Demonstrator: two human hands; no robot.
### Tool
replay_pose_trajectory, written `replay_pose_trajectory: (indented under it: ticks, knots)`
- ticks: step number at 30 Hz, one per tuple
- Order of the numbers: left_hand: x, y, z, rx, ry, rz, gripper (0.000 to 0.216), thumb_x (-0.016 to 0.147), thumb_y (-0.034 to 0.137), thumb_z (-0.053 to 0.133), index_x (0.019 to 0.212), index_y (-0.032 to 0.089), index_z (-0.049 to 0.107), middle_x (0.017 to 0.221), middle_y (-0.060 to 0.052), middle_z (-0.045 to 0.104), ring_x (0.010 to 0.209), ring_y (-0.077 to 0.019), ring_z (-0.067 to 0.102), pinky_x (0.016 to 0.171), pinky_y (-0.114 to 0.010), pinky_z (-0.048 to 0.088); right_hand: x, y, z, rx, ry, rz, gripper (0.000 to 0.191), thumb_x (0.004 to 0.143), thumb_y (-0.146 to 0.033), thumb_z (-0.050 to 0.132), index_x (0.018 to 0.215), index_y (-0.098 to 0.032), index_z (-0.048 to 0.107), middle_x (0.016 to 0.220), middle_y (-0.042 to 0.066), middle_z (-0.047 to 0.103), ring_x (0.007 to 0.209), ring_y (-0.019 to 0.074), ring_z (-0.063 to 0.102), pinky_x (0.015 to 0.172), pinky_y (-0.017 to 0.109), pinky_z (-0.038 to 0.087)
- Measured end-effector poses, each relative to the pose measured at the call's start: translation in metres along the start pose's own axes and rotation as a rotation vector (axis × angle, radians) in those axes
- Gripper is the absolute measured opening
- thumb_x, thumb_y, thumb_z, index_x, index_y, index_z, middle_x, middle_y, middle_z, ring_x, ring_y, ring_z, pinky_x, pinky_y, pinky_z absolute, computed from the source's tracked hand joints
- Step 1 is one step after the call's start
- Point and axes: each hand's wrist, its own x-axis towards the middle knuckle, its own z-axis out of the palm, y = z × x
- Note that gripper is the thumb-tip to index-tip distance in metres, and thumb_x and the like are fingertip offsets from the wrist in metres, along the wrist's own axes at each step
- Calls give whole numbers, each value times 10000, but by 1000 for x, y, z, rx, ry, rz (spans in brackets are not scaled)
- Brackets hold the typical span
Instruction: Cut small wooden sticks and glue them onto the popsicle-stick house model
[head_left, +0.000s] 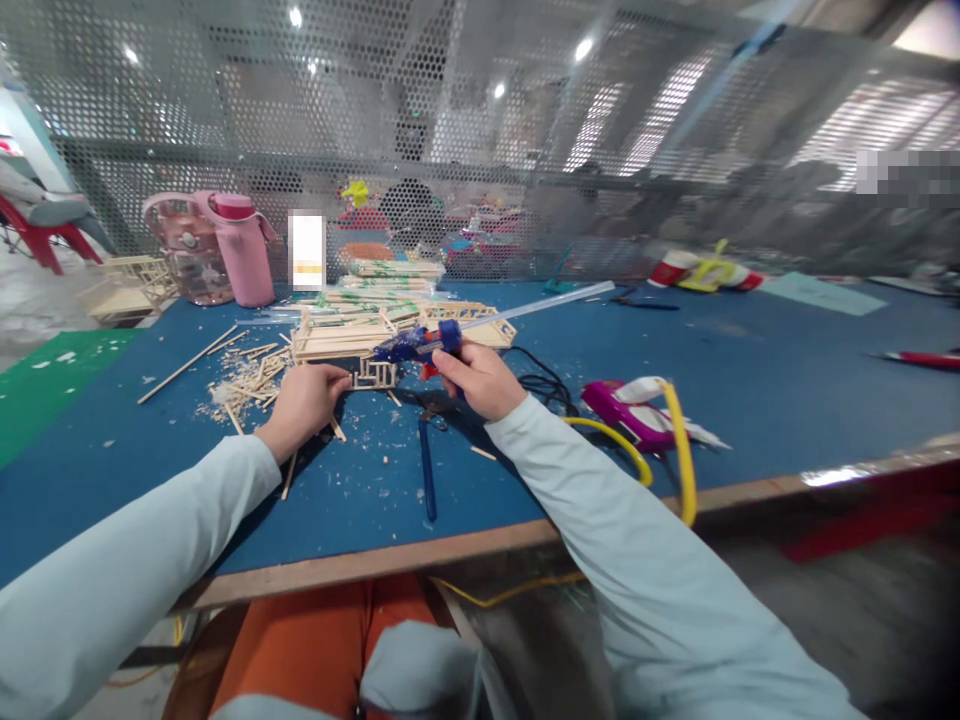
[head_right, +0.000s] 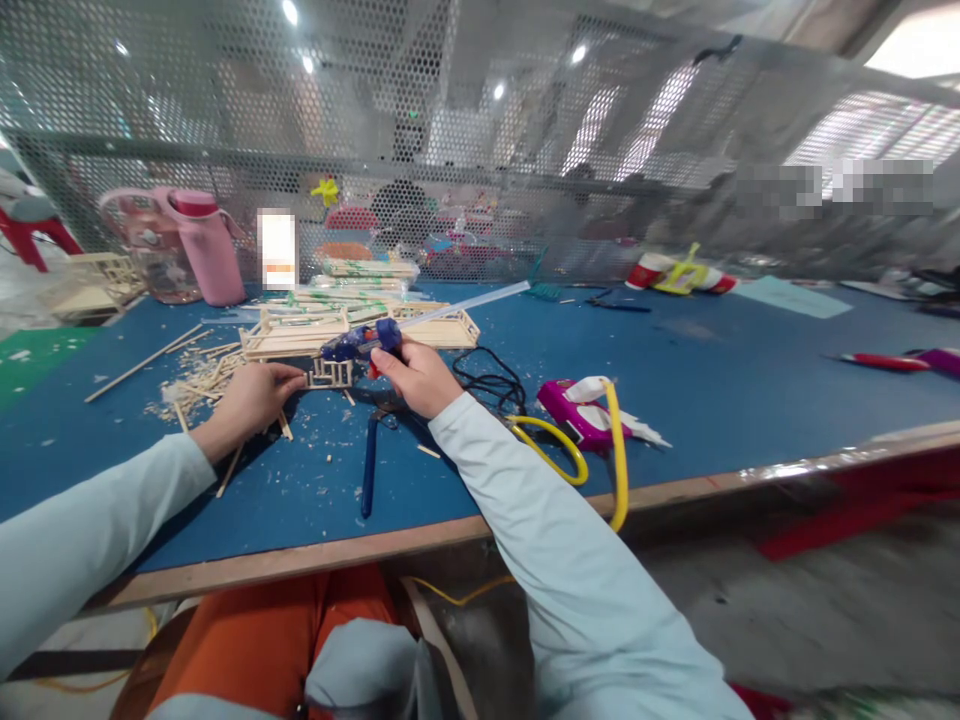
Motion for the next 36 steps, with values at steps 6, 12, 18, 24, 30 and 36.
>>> replay_pose_trajectory:
  ticks: [6,12,18,24,30,36]
  knots:
    - [-6,-3,-5,-37,14,-9,303,795,297,497,1007,165,670,876,-63,709,750,-181,633,713,-254,441,-2,-1,1,-40,29,0,445,813,-504,416,725,-114,612,445,-31,452,421,86,413,476,225,346]
    - [-19,-4,-26,-104,218,66,336,796,400,460,866,174,698,733,-31,695,671,-165,604,631,-242,407,11,16,-12,-259,475,11,444,850,-465,330,923,-118,598,780,78,633,719,174,569,683,287,431]
    - [-17,-10,-31,-153,353,75,385,795,450,427,735,158,671,591,-10,632,553,-135,545,540,-231,358,38,42,-41,-770,421,283,414,797,-219,408,1202,-134,435,1044,144,616,907,240,576,770,335,420]
    - [-14,-13,-22,-172,250,117,309,777,346,437,873,181,679,701,-18,679,615,-149,591,618,-240,430,50,68,-46,-924,135,264,398,718,-155,494,1115,-162,511,1054,113,617,952,227,563,803,323,422]
    - [-14,-10,-14,-32,58,183,338,752,238,417,966,184,673,921,-51,697,835,-191,628,784,-284,456,34,9,-28,-897,518,-53,364,721,-150,460,1059,-115,591,1072,137,610,1019,230,532,882,333,401]
    - [-14,-9,-7,102,-29,134,425,763,228,404,1138,158,591,932,-90,694,872,-206,630,791,-283,458,24,-26,45,-738,-91,-325,341,779,-181,404,1000,-213,662,1002,13,683,916,147,617,817,242,444]
